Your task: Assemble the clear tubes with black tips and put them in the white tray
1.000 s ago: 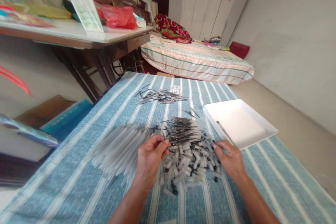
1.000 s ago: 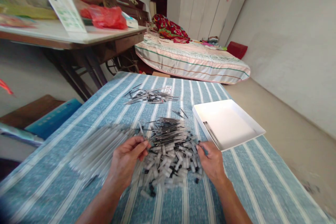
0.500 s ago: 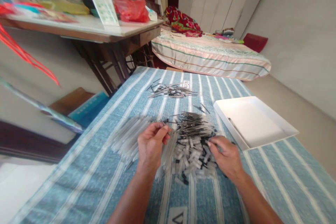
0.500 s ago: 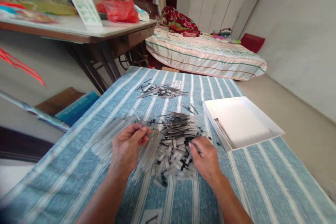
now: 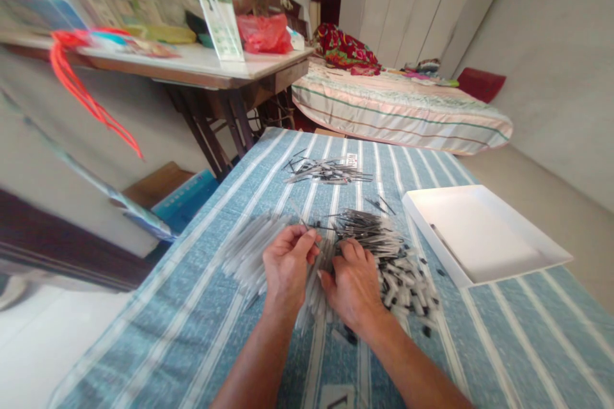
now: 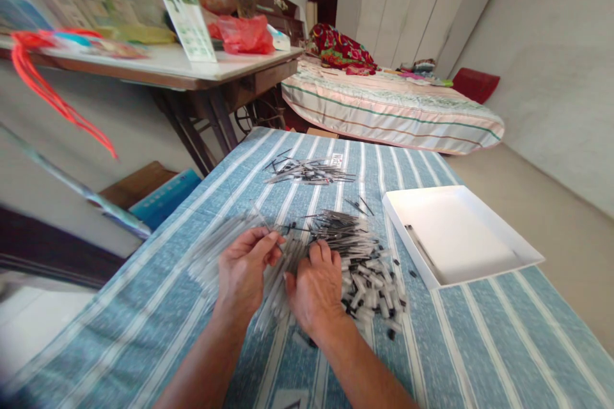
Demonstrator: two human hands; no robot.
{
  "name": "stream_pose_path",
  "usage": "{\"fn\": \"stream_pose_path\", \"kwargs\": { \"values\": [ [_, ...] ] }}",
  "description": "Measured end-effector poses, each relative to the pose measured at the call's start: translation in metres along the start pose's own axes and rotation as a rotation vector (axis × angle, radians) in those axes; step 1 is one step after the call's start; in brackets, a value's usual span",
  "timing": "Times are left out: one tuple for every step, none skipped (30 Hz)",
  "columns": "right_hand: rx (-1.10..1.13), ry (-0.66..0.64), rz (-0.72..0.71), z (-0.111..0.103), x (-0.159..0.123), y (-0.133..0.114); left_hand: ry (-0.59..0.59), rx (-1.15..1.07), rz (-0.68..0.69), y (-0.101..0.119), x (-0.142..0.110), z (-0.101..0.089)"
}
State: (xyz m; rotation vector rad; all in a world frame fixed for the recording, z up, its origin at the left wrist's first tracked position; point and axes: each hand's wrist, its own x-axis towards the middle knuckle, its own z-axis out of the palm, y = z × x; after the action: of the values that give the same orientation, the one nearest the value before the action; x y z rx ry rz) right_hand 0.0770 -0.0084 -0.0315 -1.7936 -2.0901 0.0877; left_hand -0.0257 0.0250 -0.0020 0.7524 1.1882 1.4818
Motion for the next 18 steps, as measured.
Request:
{"fn": "stream_pose_path", "kwargs": {
  "values": [
    [0.008, 0.011, 0.007, 0.0, -0.001, -0.001, 0.004, -0.005, 0.0, 0.0, 0.0, 0.0],
    [0.017, 0.023, 0.011, 0.0, -0.002, -0.002, 0.008, -0.01, 0.002, 0.001, -0.001, 0.0],
    [0.027, 0.031, 0.01, 0.001, -0.003, -0.003, 0.009, -0.012, 0.006, 0.001, -0.001, 0.0],
    [0.037, 0.033, 0.004, 0.002, -0.004, -0.005, 0.009, -0.014, 0.009, 0.001, -0.001, 0.0],
    [0.045, 0.031, -0.002, 0.003, -0.005, -0.007, 0.008, -0.013, 0.012, 0.001, -0.001, 0.0],
    [0.049, 0.024, -0.006, 0.004, -0.006, -0.01, 0.006, -0.011, 0.014, 0.001, -0.001, 0.0],
    [0.048, 0.016, -0.003, 0.005, -0.006, -0.012, 0.004, -0.005, 0.015, 0.0, -0.001, 0.0],
    [0.046, 0.011, 0.006, 0.006, -0.006, -0.014, 0.003, 0.003, 0.017, 0.0, -0.001, 0.0],
    [0.044, 0.008, 0.019, 0.008, -0.006, -0.016, -0.002, 0.012, 0.018, -0.001, -0.001, -0.001],
    [0.043, 0.007, 0.035, 0.009, -0.006, -0.017, -0.009, 0.018, 0.019, -0.002, -0.001, -0.001],
    [0.044, 0.008, 0.05, 0.01, -0.005, -0.018, -0.019, 0.021, 0.02, -0.002, -0.001, -0.001],
    [0.048, 0.009, 0.066, 0.01, -0.004, -0.018, -0.028, 0.019, 0.018, -0.003, -0.001, -0.001],
    [0.055, 0.011, 0.083, 0.011, -0.004, -0.018, -0.033, 0.015, 0.016, -0.003, -0.001, -0.001],
    [0.065, 0.01, 0.098, 0.011, -0.003, -0.018, -0.034, 0.011, 0.014, -0.003, -0.002, -0.001],
    [0.075, 0.009, 0.115, 0.012, -0.002, -0.018, -0.033, 0.011, 0.012, -0.003, -0.002, -0.001],
    [0.085, 0.01, 0.127, 0.012, -0.001, -0.017, -0.029, 0.013, 0.012, -0.003, -0.002, -0.001],
    [0.092, 0.012, 0.134, 0.012, -0.001, -0.017, -0.027, 0.018, 0.013, -0.003, -0.002, -0.001],
    [0.096, 0.017, 0.136, 0.013, 0.0, -0.017, -0.027, 0.022, 0.014, -0.003, -0.002, -0.001]
  ]
}}
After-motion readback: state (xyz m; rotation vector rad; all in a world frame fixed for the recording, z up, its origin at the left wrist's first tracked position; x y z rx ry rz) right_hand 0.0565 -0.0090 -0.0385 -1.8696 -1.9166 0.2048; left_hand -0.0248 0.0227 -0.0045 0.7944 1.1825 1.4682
